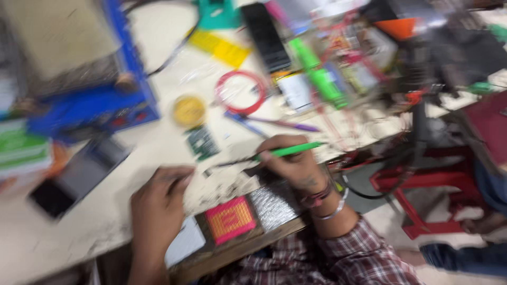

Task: The person holds a small component with tweezers in one hand and a soldering iron in the other, soldering the component onto a green phone motherboard lying on the workbench. They briefly reach into a flux container and continue soldering the board throughout the episode.

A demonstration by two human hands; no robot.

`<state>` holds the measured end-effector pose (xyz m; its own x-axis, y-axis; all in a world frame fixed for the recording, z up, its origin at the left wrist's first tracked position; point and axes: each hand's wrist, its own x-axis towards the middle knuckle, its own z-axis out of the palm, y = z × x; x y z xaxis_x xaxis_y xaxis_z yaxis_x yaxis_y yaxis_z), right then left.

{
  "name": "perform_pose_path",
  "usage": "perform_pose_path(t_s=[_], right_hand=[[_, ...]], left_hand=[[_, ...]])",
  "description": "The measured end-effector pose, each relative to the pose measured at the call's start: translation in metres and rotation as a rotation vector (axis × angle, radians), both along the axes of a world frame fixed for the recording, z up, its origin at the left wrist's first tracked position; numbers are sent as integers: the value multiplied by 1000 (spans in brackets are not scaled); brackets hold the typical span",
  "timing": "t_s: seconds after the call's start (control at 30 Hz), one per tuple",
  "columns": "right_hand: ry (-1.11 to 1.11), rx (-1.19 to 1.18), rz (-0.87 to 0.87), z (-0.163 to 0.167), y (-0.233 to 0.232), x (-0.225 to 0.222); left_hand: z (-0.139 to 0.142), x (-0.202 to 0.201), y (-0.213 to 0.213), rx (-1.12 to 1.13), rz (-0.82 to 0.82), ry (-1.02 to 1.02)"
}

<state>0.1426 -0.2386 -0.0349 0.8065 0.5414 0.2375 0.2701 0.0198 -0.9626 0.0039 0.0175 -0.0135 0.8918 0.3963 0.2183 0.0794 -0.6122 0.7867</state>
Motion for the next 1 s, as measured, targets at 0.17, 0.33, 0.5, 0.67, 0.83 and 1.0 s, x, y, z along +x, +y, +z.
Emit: perform_pose_path(t_s=[0.17, 0.33, 0.5, 0.67, 0.83, 1.0], right_hand=[[27, 22, -22, 5, -8, 1], [15, 10, -26, 9, -7, 2], [27, -7, 1, 5, -7, 4], [61, -3, -1, -2, -6, 4], [74, 38, -16, -5, 1, 3], [56, 110, 22, -4, 9, 1]], left_hand=[[23, 8, -8, -59, 36, 289], [20, 10, -6, -31, -53, 151], [14, 11, -5, 3, -112, 133], [1, 6, -2, -1, -65, 108], [-13, 4, 5, -308, -46, -13], [-7, 15, 17, -765, -473, -32]])
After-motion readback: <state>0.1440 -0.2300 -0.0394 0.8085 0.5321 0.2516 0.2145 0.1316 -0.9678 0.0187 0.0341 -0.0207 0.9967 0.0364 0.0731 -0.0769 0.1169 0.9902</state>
